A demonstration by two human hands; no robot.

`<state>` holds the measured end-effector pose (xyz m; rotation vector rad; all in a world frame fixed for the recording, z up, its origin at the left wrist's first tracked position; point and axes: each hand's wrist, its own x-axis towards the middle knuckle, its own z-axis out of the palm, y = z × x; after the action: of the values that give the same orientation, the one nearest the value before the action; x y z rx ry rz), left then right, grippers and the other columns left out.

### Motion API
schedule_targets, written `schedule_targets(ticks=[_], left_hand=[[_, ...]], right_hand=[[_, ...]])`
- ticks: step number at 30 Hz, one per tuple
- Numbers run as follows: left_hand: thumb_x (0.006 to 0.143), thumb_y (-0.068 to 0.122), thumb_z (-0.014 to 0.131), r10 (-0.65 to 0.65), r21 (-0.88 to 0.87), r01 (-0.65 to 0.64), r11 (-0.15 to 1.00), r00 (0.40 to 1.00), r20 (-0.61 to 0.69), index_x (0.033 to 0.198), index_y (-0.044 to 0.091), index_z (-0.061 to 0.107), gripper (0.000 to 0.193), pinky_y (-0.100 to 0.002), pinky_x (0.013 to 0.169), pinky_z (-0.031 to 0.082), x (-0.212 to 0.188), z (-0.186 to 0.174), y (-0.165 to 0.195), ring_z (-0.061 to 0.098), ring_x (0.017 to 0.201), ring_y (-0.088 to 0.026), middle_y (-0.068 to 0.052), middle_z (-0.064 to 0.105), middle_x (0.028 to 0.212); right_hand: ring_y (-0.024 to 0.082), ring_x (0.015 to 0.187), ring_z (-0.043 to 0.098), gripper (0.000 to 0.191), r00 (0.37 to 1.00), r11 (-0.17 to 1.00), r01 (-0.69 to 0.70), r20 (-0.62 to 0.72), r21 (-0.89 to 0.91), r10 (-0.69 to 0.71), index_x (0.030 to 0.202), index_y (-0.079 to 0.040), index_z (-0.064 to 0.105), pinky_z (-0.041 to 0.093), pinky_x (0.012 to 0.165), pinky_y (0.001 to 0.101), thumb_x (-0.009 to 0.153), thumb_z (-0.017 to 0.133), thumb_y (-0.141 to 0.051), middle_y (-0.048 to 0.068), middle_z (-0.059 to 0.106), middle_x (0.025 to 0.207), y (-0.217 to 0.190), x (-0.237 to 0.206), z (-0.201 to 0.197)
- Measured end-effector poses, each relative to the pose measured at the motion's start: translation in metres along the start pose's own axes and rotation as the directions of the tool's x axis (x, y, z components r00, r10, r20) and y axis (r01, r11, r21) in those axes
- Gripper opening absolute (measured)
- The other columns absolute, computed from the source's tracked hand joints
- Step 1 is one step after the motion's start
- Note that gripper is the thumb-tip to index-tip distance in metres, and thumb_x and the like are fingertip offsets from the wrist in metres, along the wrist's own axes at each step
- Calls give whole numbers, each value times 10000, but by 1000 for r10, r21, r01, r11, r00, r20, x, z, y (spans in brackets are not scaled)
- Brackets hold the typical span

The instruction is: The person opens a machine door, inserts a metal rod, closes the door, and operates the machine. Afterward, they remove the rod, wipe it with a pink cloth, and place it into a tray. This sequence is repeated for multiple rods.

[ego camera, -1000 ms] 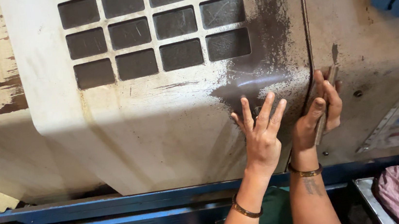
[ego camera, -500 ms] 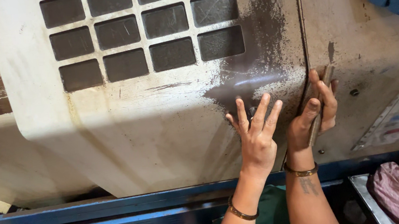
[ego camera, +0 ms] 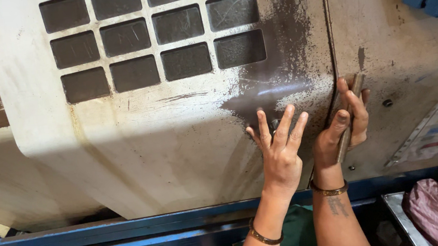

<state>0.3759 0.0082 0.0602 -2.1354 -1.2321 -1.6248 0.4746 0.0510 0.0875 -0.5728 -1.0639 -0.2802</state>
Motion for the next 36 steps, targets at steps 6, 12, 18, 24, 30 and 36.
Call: schedule_targets(ticks=[6, 12, 18, 24, 30, 36], left_hand=[[891, -172, 473, 4, -4, -4, 1000, 1000, 9, 1475, 236, 610, 726, -722, 1271, 4, 0, -1, 0, 98, 1622, -413, 18, 406, 1649], [904, -164, 491, 10, -3, -10, 1000, 1000, -7, 1463, 240, 619, 702, -721, 1280, 10, 0, -1, -1, 105, 1627, -404, 25, 419, 1641], [920, -170, 489, 13, -3, -13, 1000, 1000, -23, 1452, 238, 640, 687, -708, 1290, 12, -1, 0, -1, 115, 1628, -385, 34, 437, 1634], [936, -164, 492, 10, -12, -10, 1000, 1000, -19, 1450, 237, 641, 669, -705, 1293, 16, -2, 1, -2, 111, 1630, -378, 32, 434, 1633], [938, -164, 499, 7, -17, -7, 1000, 1000, -20, 1449, 244, 641, 670, -706, 1295, 15, -1, 2, -2, 103, 1631, -373, 37, 428, 1636], [931, -176, 491, 6, -15, -6, 1000, 1000, -12, 1447, 245, 645, 684, -693, 1301, 0, -2, 2, -3, 97, 1632, -370, 38, 430, 1637]], right_hand=[[259, 1404, 600, 410, 1000, 1000, 8, 4, -28, -8, 1353, -32, 518, 248, 1318, 449, 1184, 444, -399, 198, 685, 1370, -2, 0, 0], [261, 1372, 625, 413, 1000, 998, -7, -1, -58, 7, 1344, -24, 519, 243, 1317, 456, 1182, 439, -396, 201, 695, 1355, -5, -2, 0], [252, 1365, 627, 398, 1000, 998, 12, -9, -54, -13, 1335, -25, 531, 248, 1320, 454, 1180, 440, -381, 199, 704, 1333, -1, -4, 0], [254, 1381, 613, 393, 1000, 1000, 14, -3, -2, -14, 1343, -14, 516, 220, 1329, 452, 1184, 451, -367, 223, 689, 1341, 4, -6, 0], [252, 1372, 624, 395, 1000, 1000, 21, -15, -13, -22, 1326, -15, 516, 220, 1327, 456, 1178, 448, -375, 225, 697, 1326, 4, -6, 1], [249, 1380, 622, 394, 1000, 998, 29, -3, -59, -30, 1318, -20, 518, 229, 1329, 460, 1181, 433, -379, 225, 707, 1312, 2, -5, 0]])
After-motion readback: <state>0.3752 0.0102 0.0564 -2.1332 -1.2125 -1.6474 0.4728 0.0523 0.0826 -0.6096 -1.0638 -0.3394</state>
